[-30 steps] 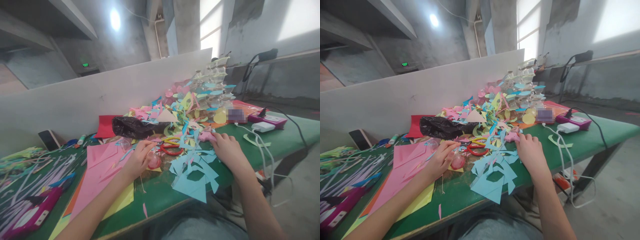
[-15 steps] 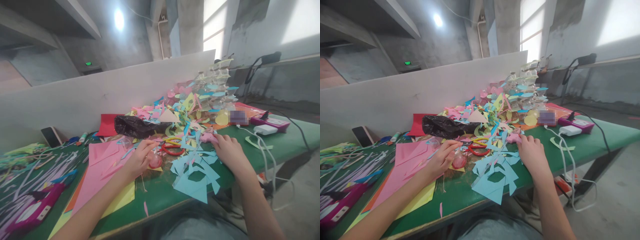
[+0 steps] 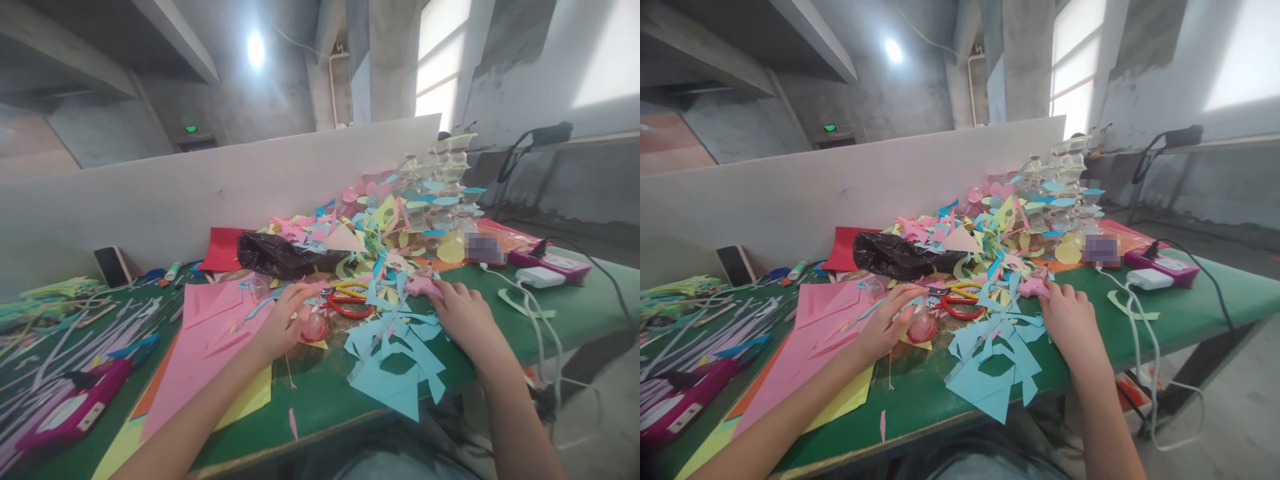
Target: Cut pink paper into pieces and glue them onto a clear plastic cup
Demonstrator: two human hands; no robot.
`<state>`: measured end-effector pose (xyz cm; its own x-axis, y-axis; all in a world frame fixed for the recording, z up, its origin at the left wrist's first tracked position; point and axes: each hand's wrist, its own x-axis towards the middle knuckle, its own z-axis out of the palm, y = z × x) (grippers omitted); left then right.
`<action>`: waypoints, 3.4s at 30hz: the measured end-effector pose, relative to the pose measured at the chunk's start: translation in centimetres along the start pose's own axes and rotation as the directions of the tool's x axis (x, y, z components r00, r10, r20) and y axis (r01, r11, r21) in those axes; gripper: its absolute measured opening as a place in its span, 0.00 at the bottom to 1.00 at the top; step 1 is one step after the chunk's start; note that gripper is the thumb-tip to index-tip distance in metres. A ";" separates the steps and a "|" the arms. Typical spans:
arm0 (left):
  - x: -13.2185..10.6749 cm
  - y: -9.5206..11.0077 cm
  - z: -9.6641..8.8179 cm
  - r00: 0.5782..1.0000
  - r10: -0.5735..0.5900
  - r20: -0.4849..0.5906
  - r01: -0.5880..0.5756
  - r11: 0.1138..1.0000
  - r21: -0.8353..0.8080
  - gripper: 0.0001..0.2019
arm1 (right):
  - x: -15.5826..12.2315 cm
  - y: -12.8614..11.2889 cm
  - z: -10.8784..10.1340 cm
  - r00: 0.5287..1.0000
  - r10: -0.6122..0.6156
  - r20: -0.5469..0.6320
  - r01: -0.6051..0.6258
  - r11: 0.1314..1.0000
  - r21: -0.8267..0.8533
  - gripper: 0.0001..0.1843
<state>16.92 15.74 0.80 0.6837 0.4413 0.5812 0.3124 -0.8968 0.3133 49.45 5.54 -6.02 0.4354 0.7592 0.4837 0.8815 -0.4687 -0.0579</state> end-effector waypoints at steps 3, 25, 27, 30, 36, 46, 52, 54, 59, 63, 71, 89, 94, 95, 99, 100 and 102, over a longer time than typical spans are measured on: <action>-0.2 -0.2 0.1 0.998 -0.057 -0.013 0.057 0.998 -0.028 0.18 | 0.0 0.1 0.1 1.000 -0.006 0.006 0.006 1.000 -0.002 0.20; -0.5 -0.8 0.4 0.986 0.164 0.019 -0.166 0.982 0.092 0.21 | 0.0 0.0 0.1 1.000 0.001 0.001 -0.001 1.000 0.005 0.21; -0.5 -0.8 0.4 0.986 0.167 0.011 -0.167 0.981 0.098 0.21 | 0.0 -0.1 -0.1 1.000 0.006 0.001 -0.006 1.000 0.002 0.21; -0.4 -0.7 0.4 0.985 0.172 0.001 -0.171 0.980 0.097 0.21 | 0.0 -0.1 -0.3 1.000 0.007 0.004 -0.007 1.000 -0.001 0.21; -0.6 -0.6 0.4 0.990 0.141 0.008 -0.141 0.986 0.091 0.21 | 0.0 0.0 -0.1 1.000 0.005 0.003 -0.005 1.000 0.003 0.21; -0.2 -0.3 0.4 0.999 0.052 -0.007 -0.052 0.998 0.032 0.20 | 0.0 0.1 0.2 1.000 -0.004 -0.014 0.004 1.000 -0.004 0.21; -0.3 -0.1 0.4 0.996 -0.089 0.001 0.089 0.991 -0.098 0.20 | -0.1 0.0 0.1 1.000 0.008 -0.012 -0.008 1.000 -0.011 0.21; -0.4 -0.1 0.4 0.986 -0.165 -0.004 0.162 0.973 -0.163 0.20 | -0.1 0.1 0.1 1.000 0.005 -0.003 -0.005 1.000 -0.009 0.21; -0.3 0.1 0.3 0.963 -0.259 -0.070 0.227 0.927 -0.300 0.21 | -0.1 0.0 0.0 1.000 0.010 0.002 -0.010 1.000 -0.002 0.22; -0.3 0.2 0.0 0.979 -0.198 -0.051 0.186 0.966 -0.179 0.22 | -0.1 0.0 -0.1 1.000 0.006 0.002 -0.006 1.000 -0.010 0.22; -0.2 0.2 0.3 0.997 0.018 0.082 -0.019 1.000 0.013 0.20 | 0.0 0.1 0.1 1.000 -0.006 -0.020 0.006 1.000 -0.005 0.20; -0.5 -0.1 0.2 0.993 0.068 0.095 -0.078 0.991 0.105 0.20 | -0.1 -0.3 -0.5 1.000 0.022 0.002 -0.022 1.000 0.009 0.20; -0.4 0.1 0.2 0.992 0.093 0.085 -0.102 0.989 0.106 0.20 | 0.0 -0.2 -0.4 1.000 0.018 -0.009 -0.018 1.000 0.014 0.20; -0.4 0.2 0.2 0.992 0.095 0.086 -0.104 0.989 0.108 0.20 | 0.0 -0.2 -0.4 1.000 0.017 -0.007 -0.017 1.000 0.015 0.20; -0.4 0.0 0.2 0.992 0.089 0.090 -0.098 0.990 0.106 0.20 | 0.0 -0.2 -0.3 1.000 0.018 -0.002 -0.018 1.000 0.010 0.20; -0.4 0.0 0.2 0.992 0.085 0.092 -0.094 0.990 0.101 0.20 | 0.0 -0.2 -0.3 1.000 0.017 -0.003 -0.017 1.000 0.006 0.20; -0.5 -0.1 0.2 0.992 0.072 0.103 -0.081 0.993 0.086 0.20 | 0.0 -0.2 -0.3 1.000 0.013 -0.006 -0.013 1.000 0.000 0.20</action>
<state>16.66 15.62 0.36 0.7690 0.3697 0.5215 0.3116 -0.9291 0.1991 49.24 5.49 -5.78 0.4459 0.7504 0.4879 0.8758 -0.4784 -0.0645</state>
